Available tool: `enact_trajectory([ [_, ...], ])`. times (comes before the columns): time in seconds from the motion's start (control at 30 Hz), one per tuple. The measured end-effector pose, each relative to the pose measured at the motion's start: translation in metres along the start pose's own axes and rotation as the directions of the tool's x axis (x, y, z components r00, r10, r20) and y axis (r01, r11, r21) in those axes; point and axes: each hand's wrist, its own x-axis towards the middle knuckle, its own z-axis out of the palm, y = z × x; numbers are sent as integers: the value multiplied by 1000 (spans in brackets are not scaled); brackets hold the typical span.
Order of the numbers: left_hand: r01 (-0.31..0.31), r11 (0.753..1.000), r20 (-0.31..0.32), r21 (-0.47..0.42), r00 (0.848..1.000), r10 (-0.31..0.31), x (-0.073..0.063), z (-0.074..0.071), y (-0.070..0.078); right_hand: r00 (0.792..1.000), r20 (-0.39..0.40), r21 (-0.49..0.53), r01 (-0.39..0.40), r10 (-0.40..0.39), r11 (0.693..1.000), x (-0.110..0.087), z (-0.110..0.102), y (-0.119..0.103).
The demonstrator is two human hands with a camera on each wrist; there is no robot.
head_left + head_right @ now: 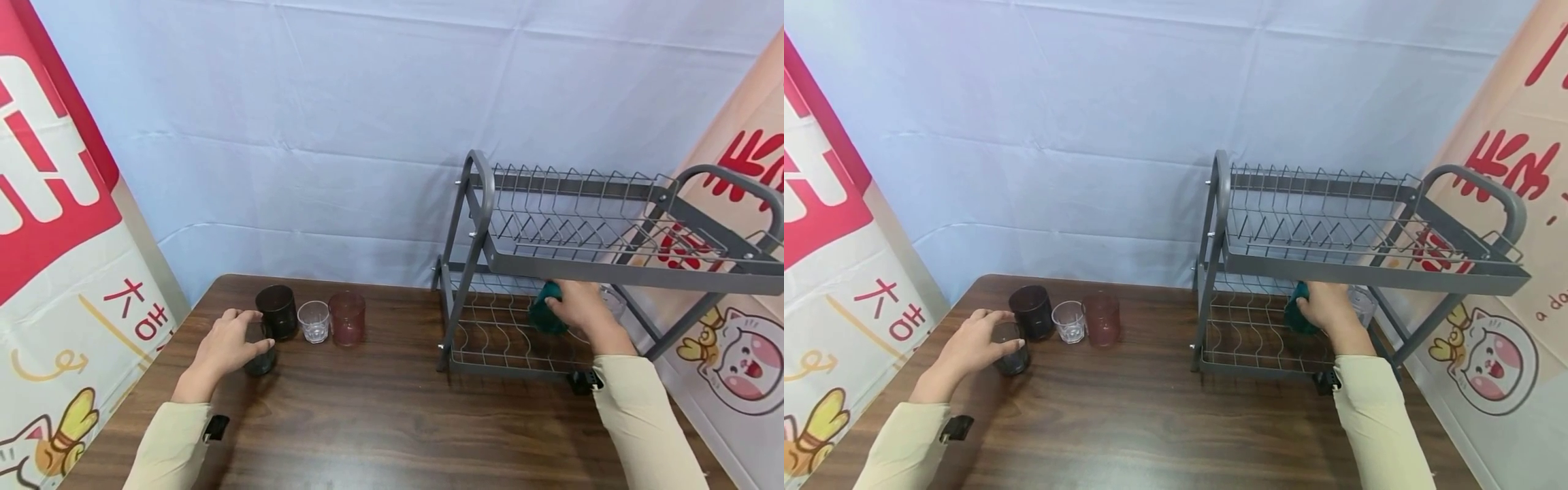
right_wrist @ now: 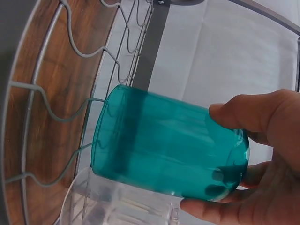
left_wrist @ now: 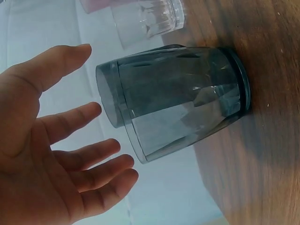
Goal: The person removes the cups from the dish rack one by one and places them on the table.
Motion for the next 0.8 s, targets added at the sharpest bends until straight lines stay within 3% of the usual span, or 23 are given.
enact_trajectory([
  [0.27,-14,1000,-7,-17,1000,13,-3,-2,11,991,96,-45,-89,93,995,-9,-4,-16],
  [0.6,-48,999,-52,-7,998,48,-12,-2,30,992,34,35,-121,119,992,-27,-7,-38],
  [0.8,-51,999,-78,-12,996,50,-18,2,38,997,24,37,-79,78,996,-35,-9,-45],
])
